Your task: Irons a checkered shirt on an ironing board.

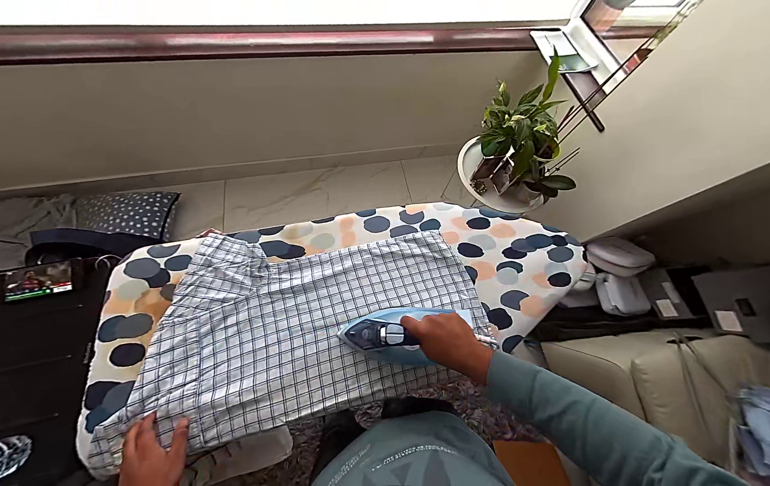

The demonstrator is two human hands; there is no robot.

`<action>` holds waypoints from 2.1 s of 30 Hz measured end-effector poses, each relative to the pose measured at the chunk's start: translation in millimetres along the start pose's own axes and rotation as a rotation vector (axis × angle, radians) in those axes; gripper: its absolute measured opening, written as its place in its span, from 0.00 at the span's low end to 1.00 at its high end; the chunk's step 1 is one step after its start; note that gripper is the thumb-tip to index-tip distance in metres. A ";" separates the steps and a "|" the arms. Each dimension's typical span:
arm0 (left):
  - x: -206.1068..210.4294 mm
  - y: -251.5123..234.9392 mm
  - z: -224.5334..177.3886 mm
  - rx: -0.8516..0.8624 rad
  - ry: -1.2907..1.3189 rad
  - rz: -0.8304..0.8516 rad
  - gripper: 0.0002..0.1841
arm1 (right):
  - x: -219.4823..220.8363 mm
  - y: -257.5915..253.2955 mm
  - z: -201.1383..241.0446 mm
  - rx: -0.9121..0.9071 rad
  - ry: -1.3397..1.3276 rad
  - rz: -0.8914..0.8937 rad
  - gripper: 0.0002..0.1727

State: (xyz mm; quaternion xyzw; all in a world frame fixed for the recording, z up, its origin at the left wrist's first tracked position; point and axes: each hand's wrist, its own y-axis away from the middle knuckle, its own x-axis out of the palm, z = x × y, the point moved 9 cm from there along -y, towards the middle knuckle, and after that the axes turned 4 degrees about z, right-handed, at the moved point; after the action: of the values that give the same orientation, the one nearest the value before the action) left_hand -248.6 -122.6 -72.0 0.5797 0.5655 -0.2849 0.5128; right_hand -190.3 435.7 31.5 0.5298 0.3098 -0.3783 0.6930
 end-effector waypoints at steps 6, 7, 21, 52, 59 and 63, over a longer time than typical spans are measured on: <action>-0.1 1.4 -5.8 -0.012 0.001 0.056 0.39 | 2.9 10.7 -20.5 0.022 0.015 -0.007 0.20; -0.2 1.2 -5.5 -0.016 0.001 0.060 0.40 | 3.5 11.8 -21.1 0.040 0.012 0.004 0.21; 1.4 0.3 -6.7 -0.039 0.007 0.008 0.37 | -10.9 -21.5 8.9 0.389 -0.022 0.036 0.24; 17.7 0.0 19.2 0.099 0.059 0.004 0.47 | -107.3 -168.4 -8.4 -0.256 0.358 -0.078 0.22; -2.1 3.0 -10.7 -0.030 0.077 0.030 0.39 | -121.0 -137.0 -114.3 -0.113 0.319 -0.065 0.26; -8.0 3.5 -20.9 -0.049 0.063 0.094 0.34 | -125.1 -112.7 -160.5 -0.086 0.287 -0.094 0.26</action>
State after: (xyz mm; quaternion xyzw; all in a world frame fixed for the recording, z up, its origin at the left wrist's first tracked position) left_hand -252.0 -105.8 -57.2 0.6015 0.5602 -0.2281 0.5218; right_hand -356.2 598.5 39.4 0.5333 0.4461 -0.3172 0.6450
